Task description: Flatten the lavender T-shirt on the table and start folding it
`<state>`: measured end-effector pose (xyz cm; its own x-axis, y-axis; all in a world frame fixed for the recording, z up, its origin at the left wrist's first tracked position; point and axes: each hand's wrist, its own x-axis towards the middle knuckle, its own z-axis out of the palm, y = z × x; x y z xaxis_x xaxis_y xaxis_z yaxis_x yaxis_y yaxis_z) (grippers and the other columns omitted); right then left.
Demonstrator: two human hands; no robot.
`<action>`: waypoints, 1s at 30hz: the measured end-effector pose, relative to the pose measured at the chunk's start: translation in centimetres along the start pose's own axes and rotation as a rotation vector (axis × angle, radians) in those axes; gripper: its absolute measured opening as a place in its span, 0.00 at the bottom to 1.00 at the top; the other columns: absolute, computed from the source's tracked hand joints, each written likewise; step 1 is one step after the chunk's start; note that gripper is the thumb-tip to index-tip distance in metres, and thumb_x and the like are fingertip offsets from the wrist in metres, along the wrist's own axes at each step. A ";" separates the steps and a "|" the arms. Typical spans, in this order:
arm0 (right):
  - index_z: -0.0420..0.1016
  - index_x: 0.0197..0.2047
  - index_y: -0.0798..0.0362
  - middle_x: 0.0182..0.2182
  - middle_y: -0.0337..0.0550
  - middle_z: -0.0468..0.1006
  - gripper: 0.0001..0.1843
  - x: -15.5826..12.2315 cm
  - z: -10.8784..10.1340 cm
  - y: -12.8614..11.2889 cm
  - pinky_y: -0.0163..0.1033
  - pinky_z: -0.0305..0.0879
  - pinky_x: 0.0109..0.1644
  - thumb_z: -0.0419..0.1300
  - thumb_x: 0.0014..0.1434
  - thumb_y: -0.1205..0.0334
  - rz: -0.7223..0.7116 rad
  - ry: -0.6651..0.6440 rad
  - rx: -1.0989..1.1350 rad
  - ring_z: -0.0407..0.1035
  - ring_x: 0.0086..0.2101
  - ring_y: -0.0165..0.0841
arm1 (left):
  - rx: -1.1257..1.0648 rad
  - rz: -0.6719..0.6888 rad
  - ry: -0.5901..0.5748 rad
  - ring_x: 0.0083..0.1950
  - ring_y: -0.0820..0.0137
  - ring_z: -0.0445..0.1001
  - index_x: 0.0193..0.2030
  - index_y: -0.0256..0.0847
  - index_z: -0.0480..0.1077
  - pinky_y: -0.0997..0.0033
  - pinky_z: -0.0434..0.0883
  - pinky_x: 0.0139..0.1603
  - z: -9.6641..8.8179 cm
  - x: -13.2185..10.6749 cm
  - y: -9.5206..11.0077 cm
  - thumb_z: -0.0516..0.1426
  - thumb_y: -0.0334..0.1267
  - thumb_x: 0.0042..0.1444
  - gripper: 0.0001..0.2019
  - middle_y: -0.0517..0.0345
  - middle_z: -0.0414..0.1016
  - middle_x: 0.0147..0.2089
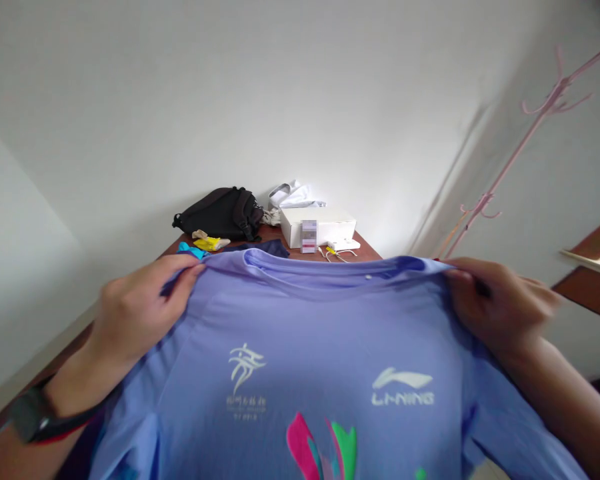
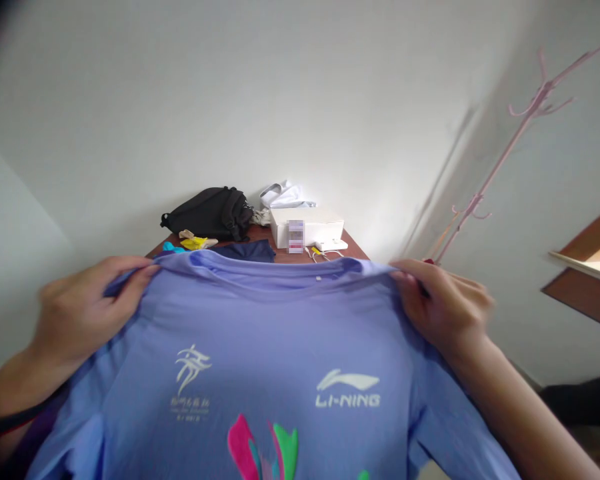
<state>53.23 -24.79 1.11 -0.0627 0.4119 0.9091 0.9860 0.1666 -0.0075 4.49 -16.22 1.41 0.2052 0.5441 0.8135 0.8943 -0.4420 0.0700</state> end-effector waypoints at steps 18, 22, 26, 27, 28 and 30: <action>0.76 0.49 0.51 0.42 0.48 0.83 0.19 -5.5 29.3 1.9 0.39 0.64 0.44 0.48 0.74 0.50 0.101 -1.083 0.026 0.77 0.43 0.42 | 0.054 -0.127 -0.846 0.42 0.59 0.80 0.46 0.47 0.72 0.70 0.68 0.37 23.7 -1.8 -7.8 0.48 0.48 0.69 0.14 0.54 0.80 0.39; 0.74 0.54 0.52 0.45 0.51 0.81 0.17 -4.9 28.6 1.0 0.42 0.66 0.48 0.50 0.72 0.53 0.096 -1.051 0.016 0.75 0.47 0.44 | 0.166 -0.025 -0.755 0.50 0.56 0.78 0.54 0.42 0.71 0.62 0.72 0.46 22.4 -1.5 -5.9 0.49 0.41 0.69 0.14 0.46 0.77 0.51; 0.68 0.64 0.55 0.61 0.60 0.70 0.24 -5.4 27.1 -3.5 0.52 0.62 0.60 0.51 0.71 0.53 0.112 -0.895 -0.020 0.64 0.59 0.52 | -0.016 0.207 -0.696 0.68 0.54 0.66 0.66 0.37 0.65 0.55 0.63 0.67 21.9 -1.9 -0.8 0.50 0.42 0.69 0.22 0.40 0.66 0.68; 0.66 0.66 0.56 0.64 0.60 0.67 0.26 -5.8 26.8 -5.0 0.52 0.60 0.62 0.51 0.70 0.52 0.096 -0.903 0.024 0.62 0.61 0.52 | -0.097 0.249 -0.731 0.71 0.55 0.62 0.69 0.36 0.62 0.56 0.60 0.70 22.2 -2.2 0.5 0.50 0.45 0.70 0.25 0.40 0.63 0.71; 0.64 0.68 0.56 0.67 0.59 0.64 0.29 -6.3 26.5 -6.4 0.52 0.57 0.66 0.50 0.71 0.50 0.067 -0.925 0.086 0.58 0.64 0.51 | -0.152 0.260 -0.771 0.74 0.54 0.58 0.71 0.35 0.59 0.56 0.58 0.72 22.7 -2.6 1.7 0.49 0.50 0.70 0.29 0.39 0.59 0.73; 0.60 0.71 0.57 0.72 0.57 0.56 0.34 -7.4 26.1 -8.6 0.52 0.49 0.71 0.49 0.71 0.45 0.055 -0.999 0.163 0.49 0.69 0.51 | -0.179 0.231 -0.843 0.77 0.49 0.50 0.74 0.33 0.55 0.50 0.55 0.73 24.0 -3.3 3.4 0.48 0.55 0.69 0.34 0.36 0.52 0.76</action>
<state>41.15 -5.87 -16.48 -0.1921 0.9711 0.1417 0.9630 0.2143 -0.1632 16.41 -2.41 -14.88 0.6598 0.7403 0.1289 0.7335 -0.6718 0.1036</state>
